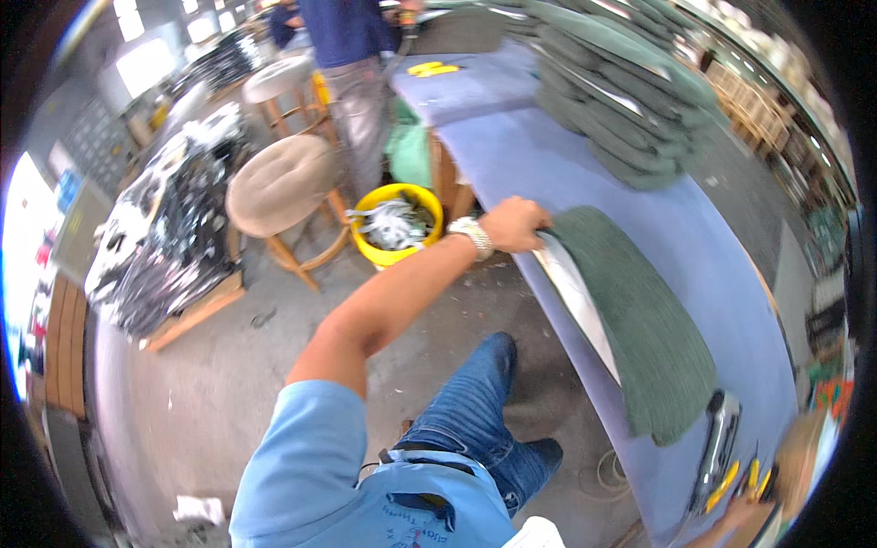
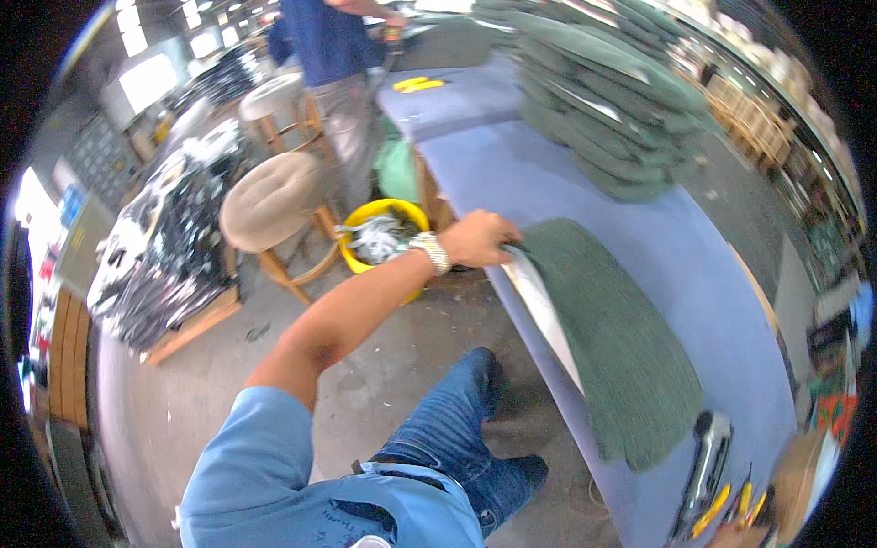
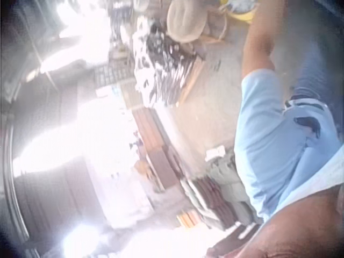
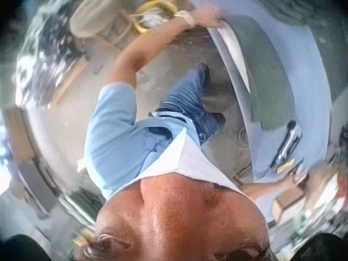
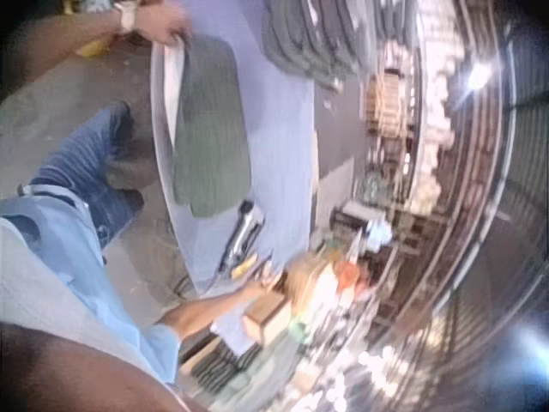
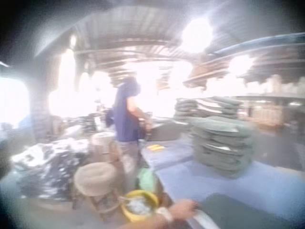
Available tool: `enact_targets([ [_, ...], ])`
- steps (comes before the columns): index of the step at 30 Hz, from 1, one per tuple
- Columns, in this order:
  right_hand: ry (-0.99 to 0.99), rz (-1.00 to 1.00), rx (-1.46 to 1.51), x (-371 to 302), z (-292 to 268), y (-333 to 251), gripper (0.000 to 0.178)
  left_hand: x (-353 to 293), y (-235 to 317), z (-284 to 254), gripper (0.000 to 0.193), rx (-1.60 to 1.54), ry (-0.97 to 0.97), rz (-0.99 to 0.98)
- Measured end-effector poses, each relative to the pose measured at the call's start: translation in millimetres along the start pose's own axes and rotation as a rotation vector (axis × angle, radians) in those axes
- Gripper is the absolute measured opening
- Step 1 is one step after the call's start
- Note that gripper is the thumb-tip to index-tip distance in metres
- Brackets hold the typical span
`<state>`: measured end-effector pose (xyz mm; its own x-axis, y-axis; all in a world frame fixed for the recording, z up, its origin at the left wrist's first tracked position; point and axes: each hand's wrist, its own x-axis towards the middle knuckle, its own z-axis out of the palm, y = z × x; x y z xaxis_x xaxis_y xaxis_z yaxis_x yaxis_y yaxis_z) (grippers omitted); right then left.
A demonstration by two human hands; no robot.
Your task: The person staples green fabric onto a foam cushion using a pneumatic staple gun, then trims excess fabric with a utility knife. They fold and staple the edges to secure the fabric, repeating the process on multiple cushions and stacking the finished items on the table.
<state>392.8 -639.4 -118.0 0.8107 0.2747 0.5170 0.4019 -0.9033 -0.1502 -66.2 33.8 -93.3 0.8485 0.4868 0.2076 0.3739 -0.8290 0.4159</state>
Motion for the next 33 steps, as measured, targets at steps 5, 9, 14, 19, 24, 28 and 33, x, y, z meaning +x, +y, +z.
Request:
enact_targets([
  [5, -0.076, 0.088, 0.966, 72, -14, -93, 0.035, -14, -13, -5, 0.05, 0.01, 0.015, -0.023],
  [9, -0.383, -0.002, 2.082, 79, -90, -183, 0.029, 0, -2, 1, 0.049, -0.032, 0.026, 0.058],
  [14, -0.687, -0.39, 2.392, -18, -100, -433, 0.02, -3, -22, 2, 0.043, -0.003, 0.065, 0.01],
  [19, -0.516, -0.498, 2.373, -82, -75, -567, 0.013, 0, -8, 1, 0.043, -0.068, 0.102, 0.034],
  [24, -0.44, -0.532, 2.271, -103, -41, -630, 0.012, -5, -12, -1, 0.04, -0.069, 0.09, 0.051],
  [28, -0.364, -0.571, 2.062, -107, -27, -651, 0.016, -6, -13, -2, 0.04, -0.055, 0.069, 0.065],
  [33, -0.355, -0.674, 1.998, -100, -20, -660, 0.016, -2, -20, 6, 0.036, -0.071, 0.088, 0.043],
])
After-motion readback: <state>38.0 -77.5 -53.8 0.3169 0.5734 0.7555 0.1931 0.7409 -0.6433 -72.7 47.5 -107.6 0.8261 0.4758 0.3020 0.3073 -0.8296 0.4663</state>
